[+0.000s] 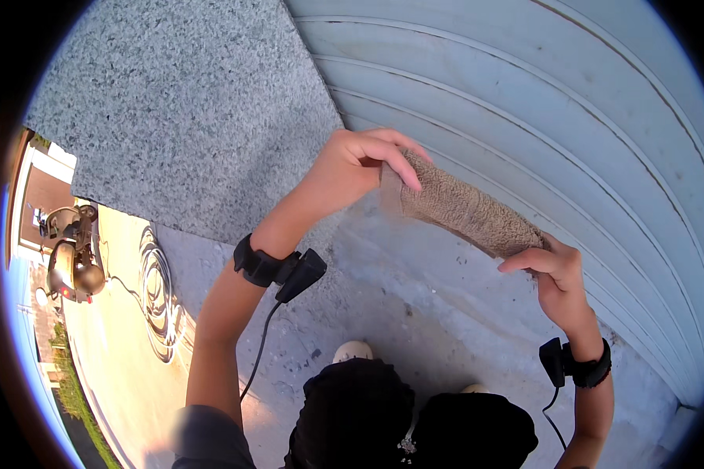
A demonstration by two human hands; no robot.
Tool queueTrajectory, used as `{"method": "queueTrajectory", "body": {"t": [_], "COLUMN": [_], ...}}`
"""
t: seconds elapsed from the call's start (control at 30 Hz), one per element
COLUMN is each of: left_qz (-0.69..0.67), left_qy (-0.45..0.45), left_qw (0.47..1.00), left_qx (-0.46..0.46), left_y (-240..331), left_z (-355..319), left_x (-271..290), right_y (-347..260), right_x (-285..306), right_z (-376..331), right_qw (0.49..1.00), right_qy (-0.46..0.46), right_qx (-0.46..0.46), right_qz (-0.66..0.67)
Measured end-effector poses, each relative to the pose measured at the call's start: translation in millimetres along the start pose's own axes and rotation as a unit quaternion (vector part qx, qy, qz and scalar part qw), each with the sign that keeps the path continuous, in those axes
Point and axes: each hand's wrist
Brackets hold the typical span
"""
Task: The person uses a cloth to wipe a white corrugated wall surface outdoors, then walks into a garage and continues wiping the interior of a white roll-up door. The person moves between different sections of the wall and door, rubbing the cloth against the surface.
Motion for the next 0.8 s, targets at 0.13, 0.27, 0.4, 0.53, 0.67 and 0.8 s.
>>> {"method": "queueTrajectory", "body": {"t": [0.13,0.27,0.4,0.53,0.67,0.8], "left_qz": [-0.164,-0.117,-0.103,-0.171,-0.244,-0.115], "left_qy": [0.048,-0.008,-0.059,-0.07,-0.098,-0.077], "left_qw": [0.982,0.981,0.953,0.945,0.919,0.958], "left_qx": [0.081,0.157,0.28,0.272,0.293,0.25], "left_y": [1.7,-9.3,-21.5,-1.3,-3.7,-6.9], "left_z": [-1.8,-4.3,-4.1,-0.8,-3.8,-12.2], "left_x": [-9.1,-7.0,-15.3,-27.6,-26.7,-25.4], "right_y": [-4.7,-3.7,-4.8,6.3,-8.0,9.8], "right_x": [-4.4,5.9,8.7,9.1,-4.3,7.3], "right_z": [12.8,7.7,6.2,5.6,18.6,17.1], "right_qw": [0.993,0.993,0.993,0.996,0.967,0.992], "right_qy": [0.099,0.023,-0.004,0.024,0.166,0.116], "right_qx": [0.051,0.02,-0.012,-0.001,-0.034,-0.003], "right_qz": [0.042,0.117,0.115,0.089,0.191,-0.048]}}
Point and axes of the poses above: each hand's wrist, its own z-axis towards the middle knuckle, its own x-axis out of the back of the hand, y = z × x, and after that the axes turned 13 degrees about -y, right-handed
